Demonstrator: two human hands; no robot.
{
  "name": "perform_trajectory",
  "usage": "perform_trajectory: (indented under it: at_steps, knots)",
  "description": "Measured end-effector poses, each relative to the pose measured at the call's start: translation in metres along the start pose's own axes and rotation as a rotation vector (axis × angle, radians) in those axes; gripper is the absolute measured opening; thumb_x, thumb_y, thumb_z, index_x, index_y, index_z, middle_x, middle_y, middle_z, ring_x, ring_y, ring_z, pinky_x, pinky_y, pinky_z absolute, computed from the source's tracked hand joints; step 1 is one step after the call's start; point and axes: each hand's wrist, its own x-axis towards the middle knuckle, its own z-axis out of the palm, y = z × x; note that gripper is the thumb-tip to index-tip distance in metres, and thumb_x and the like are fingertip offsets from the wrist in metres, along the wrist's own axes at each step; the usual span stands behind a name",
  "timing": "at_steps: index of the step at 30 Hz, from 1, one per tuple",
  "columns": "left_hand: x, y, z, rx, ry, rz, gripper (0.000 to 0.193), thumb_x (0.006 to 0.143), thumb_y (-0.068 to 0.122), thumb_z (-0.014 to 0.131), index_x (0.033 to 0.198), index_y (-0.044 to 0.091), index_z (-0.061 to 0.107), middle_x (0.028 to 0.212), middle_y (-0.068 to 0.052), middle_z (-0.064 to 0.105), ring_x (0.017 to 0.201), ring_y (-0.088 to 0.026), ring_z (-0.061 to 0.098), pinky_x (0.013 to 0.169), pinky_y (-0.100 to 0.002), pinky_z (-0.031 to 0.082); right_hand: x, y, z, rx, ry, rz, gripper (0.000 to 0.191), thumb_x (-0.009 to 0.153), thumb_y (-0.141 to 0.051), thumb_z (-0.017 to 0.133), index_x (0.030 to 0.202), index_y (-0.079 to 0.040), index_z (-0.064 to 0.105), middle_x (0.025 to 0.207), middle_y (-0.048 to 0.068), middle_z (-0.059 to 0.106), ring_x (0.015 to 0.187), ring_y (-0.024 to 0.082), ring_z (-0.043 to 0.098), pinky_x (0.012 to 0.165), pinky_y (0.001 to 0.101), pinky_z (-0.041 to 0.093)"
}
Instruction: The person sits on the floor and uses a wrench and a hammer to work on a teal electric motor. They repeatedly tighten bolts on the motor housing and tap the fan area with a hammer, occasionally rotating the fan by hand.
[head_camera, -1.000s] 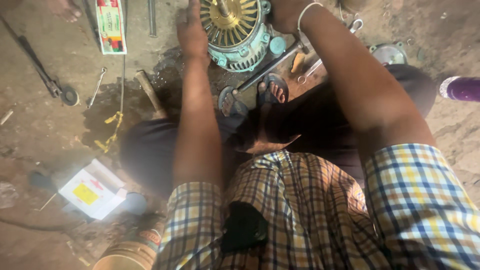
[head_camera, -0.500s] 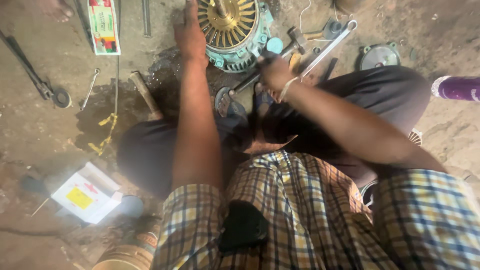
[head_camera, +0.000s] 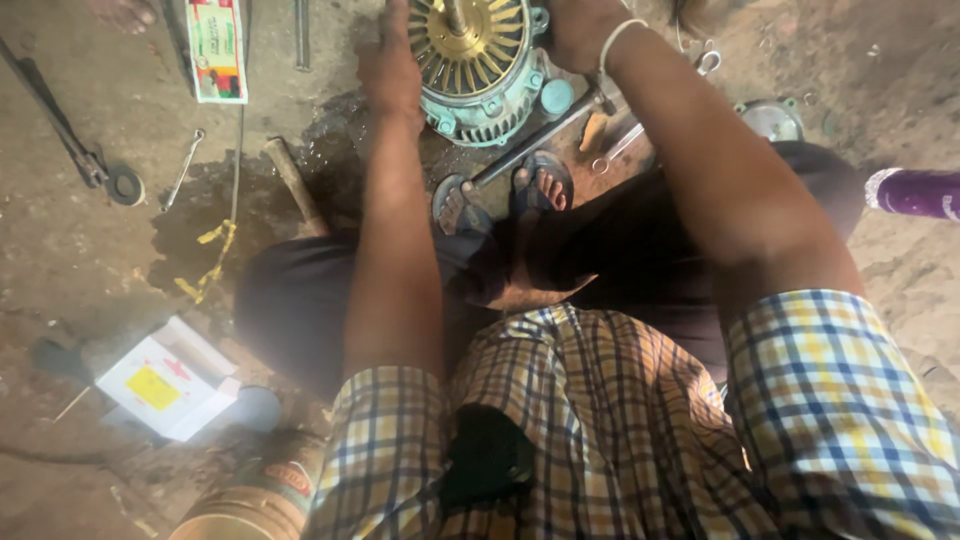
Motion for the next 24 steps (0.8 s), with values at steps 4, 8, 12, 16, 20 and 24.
perform_trajectory:
  at_steps: [4,8,12,16,20,24]
  knots:
    - [0.002,-0.009,-0.003,0.03,-0.013,0.108,0.067,0.082,0.057,0.065,0.098,-0.008,0.076,0.09,-0.014,0.08,0.079,-0.021,0.07,0.076,-0.04,0.056,-0.018,-0.001,0.024,-0.153,-0.135,0.21,0.032,0.095,-0.026,0.068,0.119,-0.006,0.073,0.107,0.024,0.073,0.098,0.042,0.07,0.085,0.0519,0.055]
    - [0.007,-0.012,-0.004,0.153,0.025,0.089,0.069,0.088,0.059,0.061,0.096,-0.008,0.073,0.09,-0.017,0.079,0.078,-0.026,0.068,0.076,-0.042,0.055,-0.031,-0.065,0.092,0.215,-0.001,0.838,0.042,0.095,-0.046,0.062,0.124,-0.015,0.065,0.115,0.024,0.068,0.107,0.047,0.059,0.09,0.0577,0.045]
    - [0.005,-0.007,-0.003,0.154,0.038,0.071,0.064,0.088,0.059,0.065,0.108,-0.002,0.073,0.099,-0.012,0.076,0.088,-0.023,0.07,0.082,-0.041,0.053,-0.035,-0.109,0.162,0.836,0.541,0.753,0.037,0.096,-0.016,0.05,0.13,-0.013,0.063,0.115,0.026,0.072,0.111,0.043,0.067,0.096,0.0488,0.054]
    - [-0.002,-0.007,-0.005,0.026,-0.074,0.115,0.066,0.087,0.059,0.063,0.109,-0.002,0.076,0.102,-0.016,0.08,0.089,-0.027,0.069,0.083,-0.044,0.056,-0.082,-0.055,0.142,0.763,-0.069,0.92,0.036,0.096,-0.019,0.049,0.128,-0.02,0.065,0.093,0.022,0.074,0.089,0.036,0.076,0.081,0.0458,0.059]
    - [-0.001,-0.007,-0.004,0.087,-0.03,0.132,0.071,0.085,0.064,0.061,0.109,-0.001,0.077,0.103,-0.017,0.083,0.092,-0.028,0.075,0.085,-0.043,0.057,-0.083,-0.02,0.07,0.25,0.023,0.581,0.027,0.097,-0.032,0.059,0.118,-0.02,0.073,0.101,0.016,0.072,0.096,0.038,0.068,0.087,0.0532,0.053]
    - [0.002,-0.001,-0.003,0.29,0.073,0.086,0.071,0.082,0.068,0.061,0.112,0.005,0.077,0.106,-0.016,0.079,0.096,-0.028,0.074,0.085,-0.043,0.056,-0.033,-0.017,0.008,-0.106,-0.073,0.281,0.028,0.097,-0.033,0.062,0.114,-0.015,0.073,0.111,0.016,0.072,0.125,0.037,0.055,0.103,0.0671,0.031]
